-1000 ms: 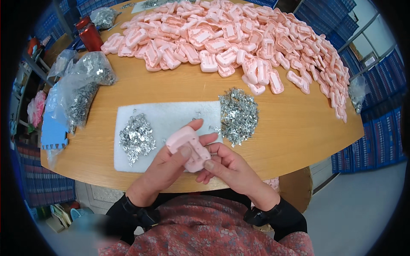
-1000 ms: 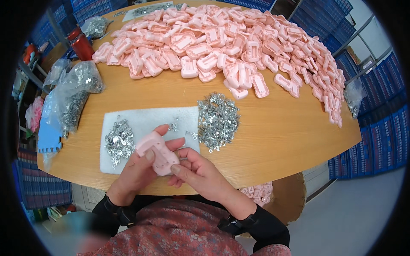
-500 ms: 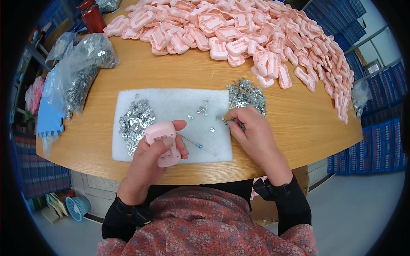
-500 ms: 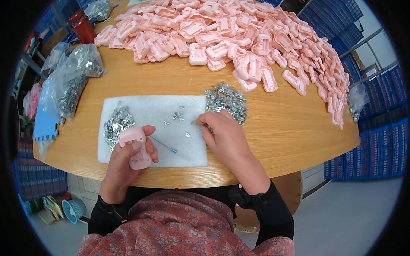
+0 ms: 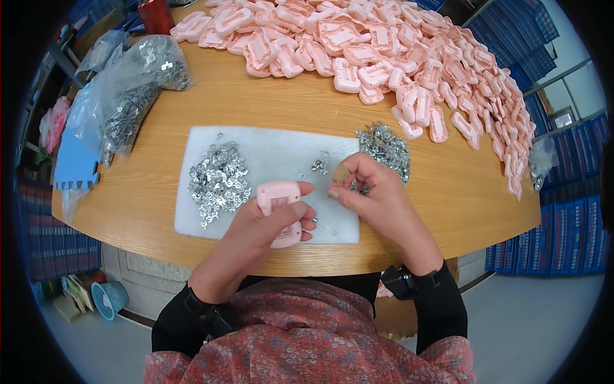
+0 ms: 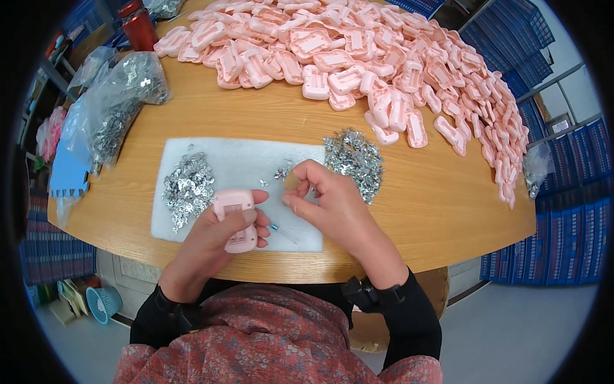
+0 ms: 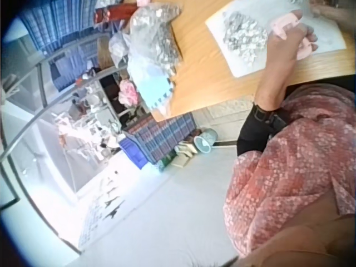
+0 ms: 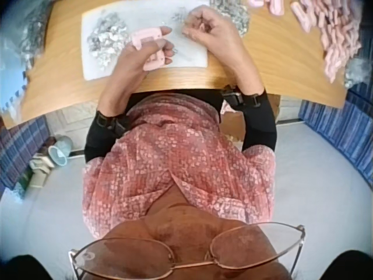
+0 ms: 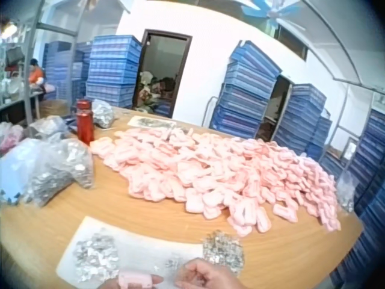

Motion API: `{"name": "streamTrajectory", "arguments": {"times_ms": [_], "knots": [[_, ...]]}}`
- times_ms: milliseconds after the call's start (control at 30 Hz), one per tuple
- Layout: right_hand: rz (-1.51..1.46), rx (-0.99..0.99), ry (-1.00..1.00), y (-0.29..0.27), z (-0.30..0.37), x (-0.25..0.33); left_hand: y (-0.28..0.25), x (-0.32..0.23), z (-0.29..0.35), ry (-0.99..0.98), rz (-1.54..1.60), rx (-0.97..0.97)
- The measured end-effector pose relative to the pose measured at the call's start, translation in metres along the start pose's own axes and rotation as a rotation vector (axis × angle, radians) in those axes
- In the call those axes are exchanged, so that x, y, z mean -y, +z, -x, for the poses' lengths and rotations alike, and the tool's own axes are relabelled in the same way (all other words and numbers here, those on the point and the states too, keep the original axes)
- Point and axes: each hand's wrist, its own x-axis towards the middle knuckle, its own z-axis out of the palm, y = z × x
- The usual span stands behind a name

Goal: The person sits at a table and repeatedly assembles small pink plastic cases by inserting metal screws into them using a screwdriver. They pick up a case, insert screws into the designated holes, and place the finished unit into a growing pile on the table.

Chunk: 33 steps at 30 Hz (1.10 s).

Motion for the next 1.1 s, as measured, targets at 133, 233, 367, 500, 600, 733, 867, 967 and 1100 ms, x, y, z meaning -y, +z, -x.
{"name": "streamTrajectory", "arguments": {"times_ms": [133,233,367,500,600,733,867,967,1100], "knots": [[-0.185,0.021,-0.063,0.006,0.012,0.008,0.005,0.007,-0.010,-0.046,0.081,0.053],[-0.230,0.006,-0.049,0.009,0.019,0.009,0.005,0.010,-0.011,-0.051,0.133,0.075],[-0.307,0.040,-0.088,0.009,0.024,-0.001,0.005,0.013,-0.012,-0.087,0.187,0.082],[-0.564,0.109,-0.012,0.008,0.026,-0.003,0.008,0.012,-0.011,-0.124,0.193,0.093],[-0.707,0.140,0.017,0.009,0.025,-0.002,0.008,0.014,-0.012,-0.121,0.186,0.103],[-0.762,0.125,0.053,0.011,0.025,-0.005,0.006,0.018,-0.013,-0.077,0.134,0.099],[-0.761,0.068,0.059,0.014,0.026,-0.012,0.007,0.018,-0.013,-0.031,0.065,0.087],[-0.759,0.025,0.060,0.015,0.028,-0.013,0.011,0.015,-0.010,0.012,-0.026,0.075],[-0.773,-0.020,0.067,0.011,0.030,-0.012,0.001,0.013,-0.018,0.060,0.269,0.167]]}}
